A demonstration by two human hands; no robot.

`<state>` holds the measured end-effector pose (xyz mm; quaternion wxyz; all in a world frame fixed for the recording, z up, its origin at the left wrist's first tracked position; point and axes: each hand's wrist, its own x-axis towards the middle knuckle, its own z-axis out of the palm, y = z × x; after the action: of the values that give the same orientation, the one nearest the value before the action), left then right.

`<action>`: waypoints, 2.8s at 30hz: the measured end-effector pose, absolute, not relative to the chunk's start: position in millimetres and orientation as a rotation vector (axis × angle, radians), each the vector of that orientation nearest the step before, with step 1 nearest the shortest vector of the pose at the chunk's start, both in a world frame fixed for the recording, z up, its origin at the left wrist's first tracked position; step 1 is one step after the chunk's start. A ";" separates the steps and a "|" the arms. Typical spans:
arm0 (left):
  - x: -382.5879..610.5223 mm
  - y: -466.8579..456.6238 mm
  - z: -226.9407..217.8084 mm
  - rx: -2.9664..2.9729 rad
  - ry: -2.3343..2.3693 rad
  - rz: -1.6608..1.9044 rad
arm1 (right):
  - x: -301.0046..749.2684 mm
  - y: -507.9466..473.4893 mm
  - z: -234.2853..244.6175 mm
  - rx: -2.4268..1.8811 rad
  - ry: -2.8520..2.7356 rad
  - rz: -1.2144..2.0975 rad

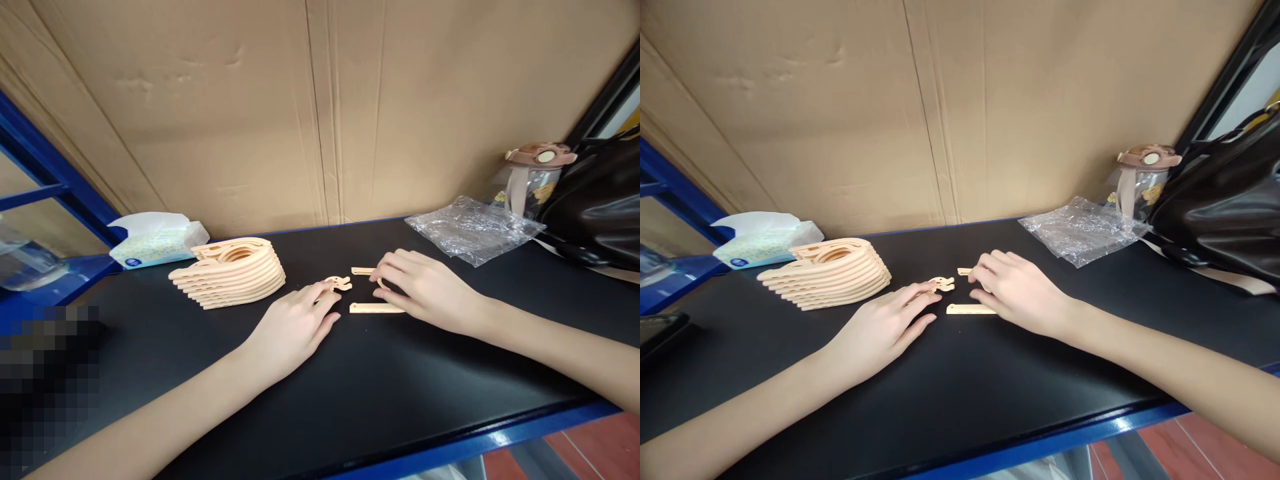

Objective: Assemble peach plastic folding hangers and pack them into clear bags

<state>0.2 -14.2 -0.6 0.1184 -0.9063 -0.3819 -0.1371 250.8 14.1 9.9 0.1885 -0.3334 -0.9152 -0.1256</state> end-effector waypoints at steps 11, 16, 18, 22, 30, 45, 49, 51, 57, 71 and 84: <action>-4.3 -15.2 2.2 -2.593 -0.954 -0.381 | 247.0 3.5 9.4 -0.807 -2.745 -0.036; -2.9 -15.5 1.4 -2.619 -0.968 -0.551 | 245.8 3.3 13.3 -0.866 -2.736 -0.057; -1.0 -16.0 2.9 -2.608 -0.973 -0.626 | 245.0 2.0 13.7 -0.891 -2.718 -0.035; 2.6 -18.6 4.4 -2.513 -1.013 -0.631 | 244.6 0.4 13.0 -0.946 -2.702 0.007; 4.2 -22.5 -0.3 -2.398 -1.095 -0.594 | 245.5 0.4 10.9 -0.931 -2.714 0.065; 5.0 -21.9 4.2 -2.701 -0.998 -0.503 | 245.4 0.8 6.9 -0.799 -2.678 0.040; 4.9 -23.1 5.0 -2.871 -1.098 -0.408 | 244.2 0.0 7.7 -0.751 -2.733 0.065; 5.6 -23.9 6.2 -2.886 -1.132 -0.384 | 243.5 -0.6 8.3 -0.728 -2.743 0.075; 6.8 -25.8 8.8 -2.932 -1.106 -0.367 | 243.2 -1.3 8.3 -0.718 -2.727 0.073; 8.9 -24.8 5.2 -2.851 -1.006 -0.351 | 238.2 -6.4 3.4 -0.696 -2.730 0.060; 8.3 -26.9 4.1 -2.811 -1.020 -0.348 | 238.5 -6.2 2.9 -0.670 -2.718 0.008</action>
<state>8.3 -26.9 4.1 0.0654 -0.9317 -0.3381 -0.1154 238.5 -6.2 2.9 0.1704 -0.2357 -0.9568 0.0029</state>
